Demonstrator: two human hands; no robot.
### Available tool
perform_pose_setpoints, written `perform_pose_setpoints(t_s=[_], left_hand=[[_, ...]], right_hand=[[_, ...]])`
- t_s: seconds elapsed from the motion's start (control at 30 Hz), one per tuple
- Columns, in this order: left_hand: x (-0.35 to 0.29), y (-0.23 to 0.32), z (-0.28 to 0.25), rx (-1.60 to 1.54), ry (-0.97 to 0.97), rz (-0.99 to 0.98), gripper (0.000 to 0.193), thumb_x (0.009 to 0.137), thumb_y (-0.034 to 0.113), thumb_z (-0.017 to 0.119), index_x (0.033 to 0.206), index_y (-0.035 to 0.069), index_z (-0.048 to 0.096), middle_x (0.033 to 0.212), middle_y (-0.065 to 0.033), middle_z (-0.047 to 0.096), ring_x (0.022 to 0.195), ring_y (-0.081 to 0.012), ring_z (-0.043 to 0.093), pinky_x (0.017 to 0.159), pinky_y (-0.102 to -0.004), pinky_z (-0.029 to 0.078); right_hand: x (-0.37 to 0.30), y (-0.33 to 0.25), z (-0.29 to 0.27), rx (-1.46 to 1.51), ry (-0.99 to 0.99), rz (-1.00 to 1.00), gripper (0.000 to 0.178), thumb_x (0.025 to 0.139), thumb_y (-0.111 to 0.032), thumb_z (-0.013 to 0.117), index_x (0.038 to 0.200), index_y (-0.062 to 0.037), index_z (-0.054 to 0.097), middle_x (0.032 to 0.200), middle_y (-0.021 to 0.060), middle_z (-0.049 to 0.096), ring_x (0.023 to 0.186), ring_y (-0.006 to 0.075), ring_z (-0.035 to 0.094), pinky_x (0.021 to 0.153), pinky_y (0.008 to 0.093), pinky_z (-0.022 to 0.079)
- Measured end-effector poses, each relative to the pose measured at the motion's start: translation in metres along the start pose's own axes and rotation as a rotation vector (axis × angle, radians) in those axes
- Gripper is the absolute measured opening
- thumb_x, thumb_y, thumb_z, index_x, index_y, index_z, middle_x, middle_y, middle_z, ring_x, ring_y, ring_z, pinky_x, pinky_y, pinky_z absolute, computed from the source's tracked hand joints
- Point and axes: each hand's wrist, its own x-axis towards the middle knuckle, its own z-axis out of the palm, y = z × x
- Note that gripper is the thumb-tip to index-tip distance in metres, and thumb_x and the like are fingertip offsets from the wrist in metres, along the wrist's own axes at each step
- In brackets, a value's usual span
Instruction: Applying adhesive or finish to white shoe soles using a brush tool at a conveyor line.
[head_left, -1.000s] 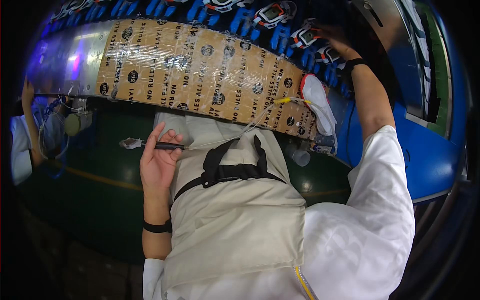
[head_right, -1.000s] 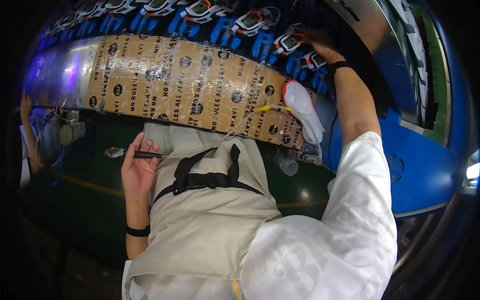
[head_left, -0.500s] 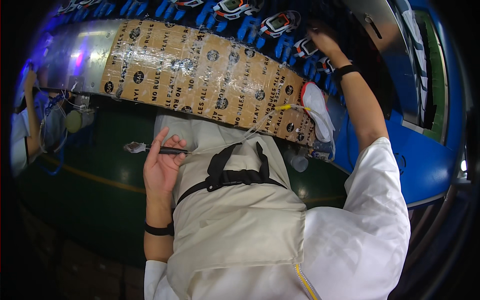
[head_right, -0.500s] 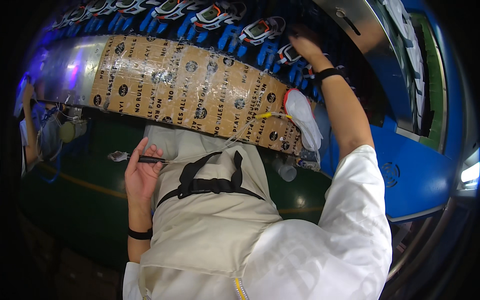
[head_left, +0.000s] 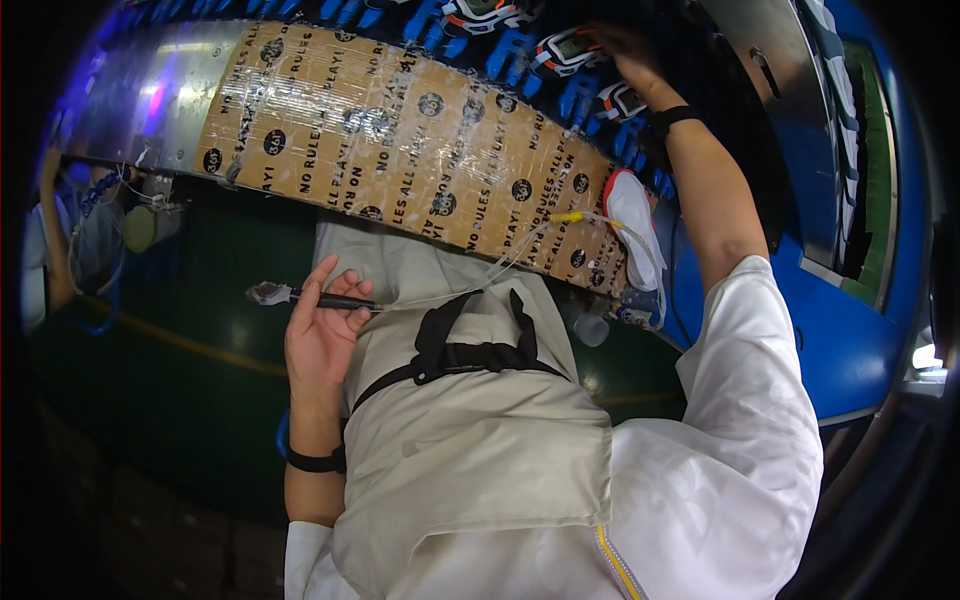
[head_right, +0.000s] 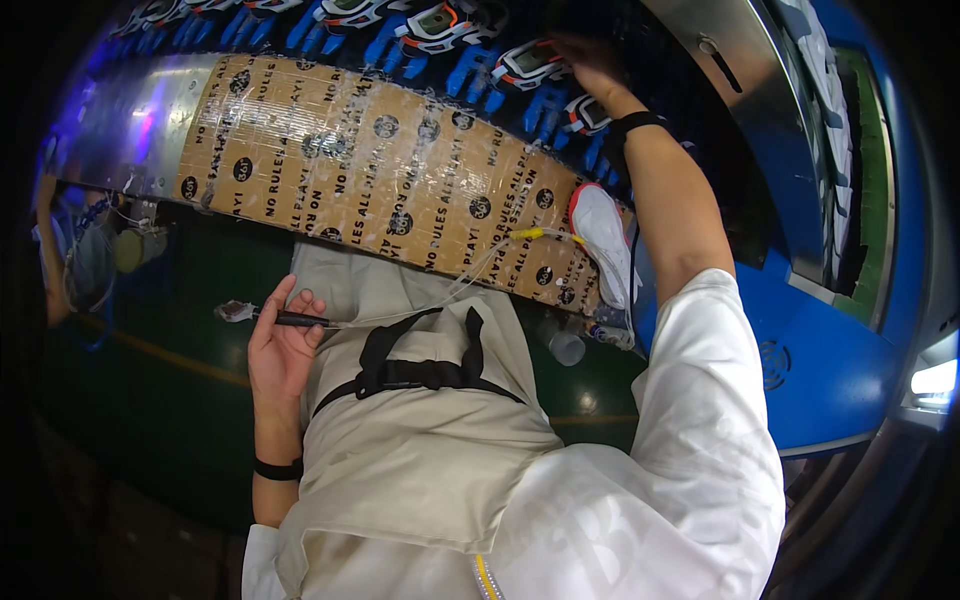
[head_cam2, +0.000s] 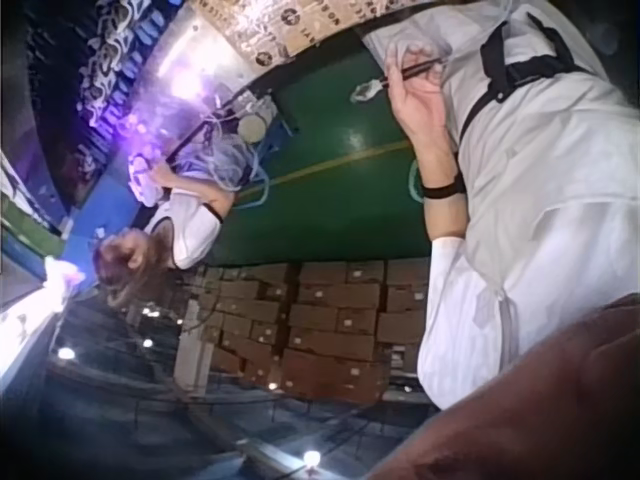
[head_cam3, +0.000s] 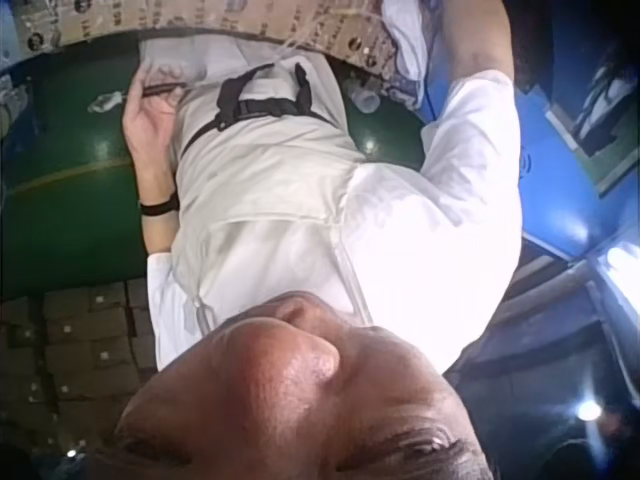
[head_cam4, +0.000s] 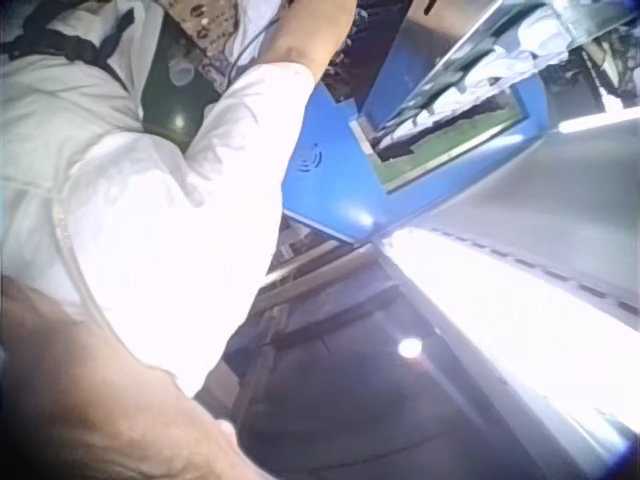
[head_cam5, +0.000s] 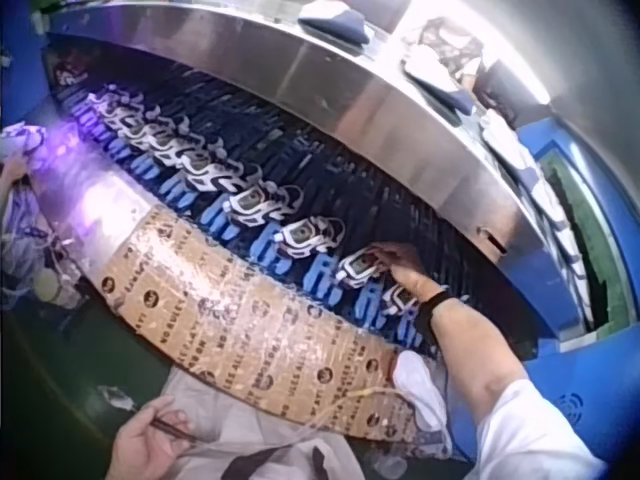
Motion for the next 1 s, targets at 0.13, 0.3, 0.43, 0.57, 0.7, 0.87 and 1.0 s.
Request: perform_pose_setpoints(t_s=[0.13,0.3,0.43,0.57,0.7,0.87,1.0], left_hand=[[0.001,-0.001,-0.002,-0.019,-0.002,-0.002,0.046,0.111,0.028,0.042,0.147,0.0,0.045,0.122,-0.0183,0.063,0.113,-0.032,0.066,0.083,-0.0382,0.063],[0.001,-0.001,-0.003,-0.036,-0.014,0.001,0.047,0.111,0.027,0.043,0.149,0.0,0.043,0.122,-0.0176,0.064,0.114,-0.0314,0.066,0.083,-0.0382,0.064],[0.001,-0.002,-0.005,-0.051,-0.005,-0.001,0.047,0.111,0.028,0.042,0.149,0.0,0.043,0.123,-0.019,0.063,0.114,-0.0327,0.065,0.083,-0.0388,0.063],[0.001,-0.002,-0.007,-0.066,0.001,-0.005,0.047,0.111,0.029,0.041,0.149,0.001,0.042,0.123,-0.02,0.063,0.114,-0.0337,0.065,0.083,-0.0394,0.061],[0.0,-0.001,-0.007,-0.061,0.001,-0.005,0.048,0.111,0.029,0.041,0.149,0.0,0.041,0.123,-0.0199,0.062,0.114,-0.0335,0.065,0.083,-0.0393,0.061],[-0.001,0.0,-0.004,-0.045,0.008,-0.002,0.048,0.111,0.029,0.041,0.15,0.0,0.041,0.123,-0.0196,0.062,0.114,-0.033,0.065,0.082,-0.0391,0.061],[-0.004,0.001,-0.003,-0.055,-0.011,0.005,0.048,0.111,0.027,0.041,0.151,0.0,0.041,0.123,-0.019,0.062,0.114,-0.0328,0.064,0.084,-0.0397,0.064]], right_hand=[[0.003,0.001,-0.012,0.172,-0.082,-0.036,0.038,0.103,-0.032,0.064,0.131,-0.0071,0.07,0.117,0.0078,0.075,0.103,0.0151,0.071,0.093,0.0302,0.055],[-0.001,0.001,-0.023,0.291,-0.17,-0.019,0.04,0.102,-0.03,0.065,0.13,-0.0028,0.07,0.12,0.009,0.074,0.108,0.0165,0.07,0.096,0.0322,0.055],[-0.001,-0.005,-0.024,0.361,-0.196,0.033,0.041,0.102,-0.029,0.065,0.131,-0.0013,0.069,0.121,0.0103,0.073,0.111,0.0182,0.069,0.1,0.0331,0.054],[-0.003,-0.004,-0.023,0.418,-0.158,0.033,0.037,0.1,-0.024,0.066,0.129,-0.002,0.071,0.115,0.009,0.076,0.099,0.0153,0.071,0.089,0.0297,0.056],[-0.006,-0.001,-0.024,0.468,-0.163,0.02,0.036,0.1,-0.022,0.065,0.129,-0.0021,0.071,0.117,0.0102,0.075,0.102,0.0162,0.071,0.092,0.03,0.056],[-0.013,0.004,-0.025,0.376,-0.11,0.009,0.034,0.101,-0.022,0.063,0.129,-0.003,0.071,0.119,0.0094,0.075,0.105,0.0168,0.071,0.094,0.0305,0.056],[-0.02,-0.009,-0.021,0.344,-0.067,0.06,0.033,0.101,-0.022,0.062,0.127,-0.0067,0.073,0.118,0.0081,0.075,0.105,0.0173,0.071,0.092,0.0328,0.057]])
